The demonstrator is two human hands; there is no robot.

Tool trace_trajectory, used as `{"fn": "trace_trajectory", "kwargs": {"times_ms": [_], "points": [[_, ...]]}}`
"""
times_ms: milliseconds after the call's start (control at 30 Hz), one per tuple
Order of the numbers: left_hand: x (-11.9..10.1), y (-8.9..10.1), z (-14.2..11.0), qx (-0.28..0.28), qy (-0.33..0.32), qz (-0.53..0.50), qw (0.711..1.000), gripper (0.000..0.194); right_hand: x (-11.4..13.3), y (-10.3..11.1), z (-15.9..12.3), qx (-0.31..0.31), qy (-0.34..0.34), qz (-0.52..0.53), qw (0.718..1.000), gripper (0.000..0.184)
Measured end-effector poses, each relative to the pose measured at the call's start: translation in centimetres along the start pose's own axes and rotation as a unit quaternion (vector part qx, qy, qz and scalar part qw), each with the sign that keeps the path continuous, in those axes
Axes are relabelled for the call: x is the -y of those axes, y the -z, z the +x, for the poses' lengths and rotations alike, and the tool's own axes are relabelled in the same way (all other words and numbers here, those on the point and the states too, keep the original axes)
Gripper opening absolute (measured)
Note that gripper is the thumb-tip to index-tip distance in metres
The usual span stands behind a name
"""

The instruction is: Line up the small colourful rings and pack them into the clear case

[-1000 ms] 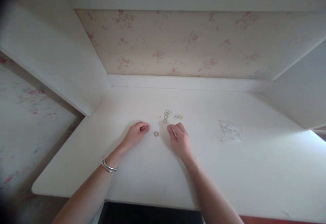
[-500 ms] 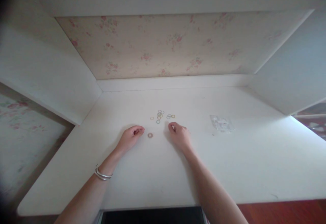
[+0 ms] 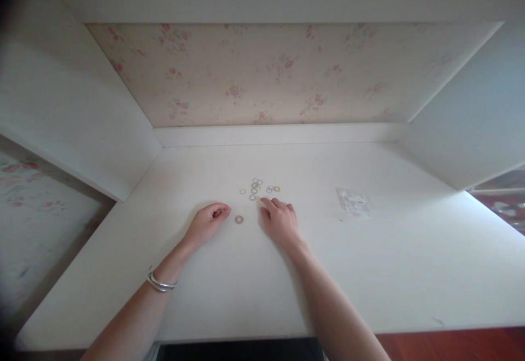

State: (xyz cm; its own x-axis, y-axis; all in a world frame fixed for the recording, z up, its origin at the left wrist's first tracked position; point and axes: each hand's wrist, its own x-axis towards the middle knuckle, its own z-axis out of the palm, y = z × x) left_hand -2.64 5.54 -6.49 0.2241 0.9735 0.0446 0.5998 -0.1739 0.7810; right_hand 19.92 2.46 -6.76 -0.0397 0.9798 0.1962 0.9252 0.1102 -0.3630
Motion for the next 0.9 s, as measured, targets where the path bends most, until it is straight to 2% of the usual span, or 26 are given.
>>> {"fn": "trace_trajectory", "kwargs": {"times_ms": [200, 400, 533, 667, 900], "points": [[0.1, -0.1, 0.1, 0.0, -0.004, -0.001, 1.0, 0.031, 1.1, -0.6, 1.0, 0.007, 0.032, -0.019, 0.999, 0.032], [0.2, -0.1, 0.1, 0.008, 0.002, 0.007, 1.0, 0.032, 0.5, -1.1, 1.7, 0.019, 0.008, 0.027, 0.999, 0.024], [0.1, -0.1, 0.1, 0.013, -0.003, -0.002, 1.0, 0.03, 0.4, -1.5, 1.8, 0.032, 0.002, 0.022, 0.999, 0.024], [0.1, 0.0, 0.0, 0.011, -0.005, 0.003, 1.0, 0.029, 0.2, -2.0, 1.7, 0.003, 0.011, 0.024, 1.0, 0.025], [0.1, -0.1, 0.0, 0.014, 0.007, -0.012, 1.0, 0.028, -0.6, -1.8, 1.4, -0.088, 0.008, 0.166, 0.982, 0.026]]}}
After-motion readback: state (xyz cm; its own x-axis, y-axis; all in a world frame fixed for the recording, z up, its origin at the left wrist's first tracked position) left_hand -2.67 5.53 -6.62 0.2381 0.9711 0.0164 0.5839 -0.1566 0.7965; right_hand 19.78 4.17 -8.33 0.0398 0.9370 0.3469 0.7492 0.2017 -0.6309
